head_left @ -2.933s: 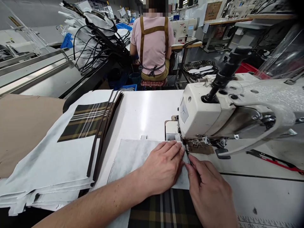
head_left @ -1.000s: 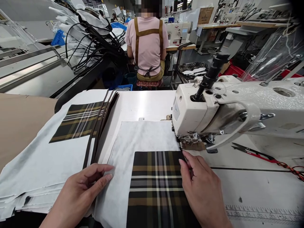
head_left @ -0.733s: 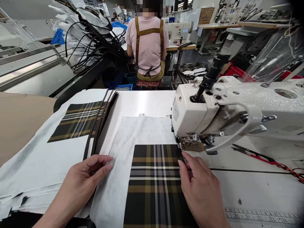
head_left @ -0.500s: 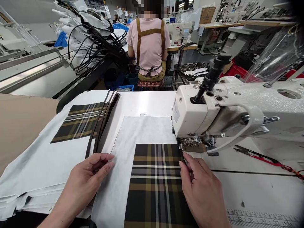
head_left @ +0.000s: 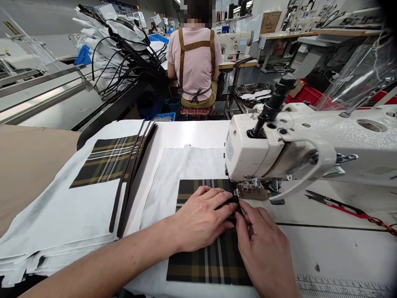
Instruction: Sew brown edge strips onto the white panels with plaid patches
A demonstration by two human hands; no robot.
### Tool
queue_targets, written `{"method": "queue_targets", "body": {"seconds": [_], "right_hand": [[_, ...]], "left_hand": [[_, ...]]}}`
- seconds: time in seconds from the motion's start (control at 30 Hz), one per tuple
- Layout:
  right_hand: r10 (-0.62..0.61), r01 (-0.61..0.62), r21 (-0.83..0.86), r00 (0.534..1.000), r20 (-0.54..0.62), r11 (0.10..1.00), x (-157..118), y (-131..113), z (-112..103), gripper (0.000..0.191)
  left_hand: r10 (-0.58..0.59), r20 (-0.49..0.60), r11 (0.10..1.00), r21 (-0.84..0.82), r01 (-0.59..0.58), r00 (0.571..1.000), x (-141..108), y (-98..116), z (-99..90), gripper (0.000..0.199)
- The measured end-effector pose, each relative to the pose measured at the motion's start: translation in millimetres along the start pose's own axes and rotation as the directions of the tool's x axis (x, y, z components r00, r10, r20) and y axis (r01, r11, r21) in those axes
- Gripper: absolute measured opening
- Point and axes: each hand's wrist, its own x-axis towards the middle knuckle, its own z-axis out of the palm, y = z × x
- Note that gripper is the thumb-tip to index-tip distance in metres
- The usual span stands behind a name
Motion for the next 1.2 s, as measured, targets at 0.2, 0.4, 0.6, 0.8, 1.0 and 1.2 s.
{"method": "queue_targets", "body": {"seconds": [0.2,0.4,0.6,0.8,1.0,1.2], "right_hand": [[0.009,-0.009,-0.001,0.999,0.031,1.0,-0.7,0.4,0.1,0.035],[0.002,-0.002,0.008,1.0,0.03,1.0,-0.6,1.8,-0.7,0.034],[-0.006,0.005,0.004,1.0,0.012,1.0,1.3,-0.5,-1.6,0.036],[-0.003,0.003,-0.001,1.0,0.014,1.0,1.8,-0.4,-0.4,0.034],[-0.003,0.003,0.001,1.0,0.016,1.0,1.9,-0.6,-1.3,0.035],[0.031,-0.032,0.028,0.999,0.038,0.999,-0.6,0.2,-0.3,0.035]], "left_hand": [[-0.011,0.032,1.0,-0.006,0.012,0.999,0.6,-5.8,-0.3,0.037],[0.001,0.012,1.0,0.003,-0.001,1.0,3.1,-7.2,4.2,0.038],[0.003,-0.007,1.0,-0.014,-0.003,1.0,5.0,-7.7,7.6,0.036],[0.004,-0.019,1.0,-0.016,-0.004,1.0,5.2,-8.1,8.1,0.036],[0.011,-0.029,1.0,-0.012,-0.012,1.0,5.1,-8.3,7.2,0.035],[0.007,-0.017,1.0,-0.014,-0.007,1.0,5.7,-7.2,7.9,0.035]]}}
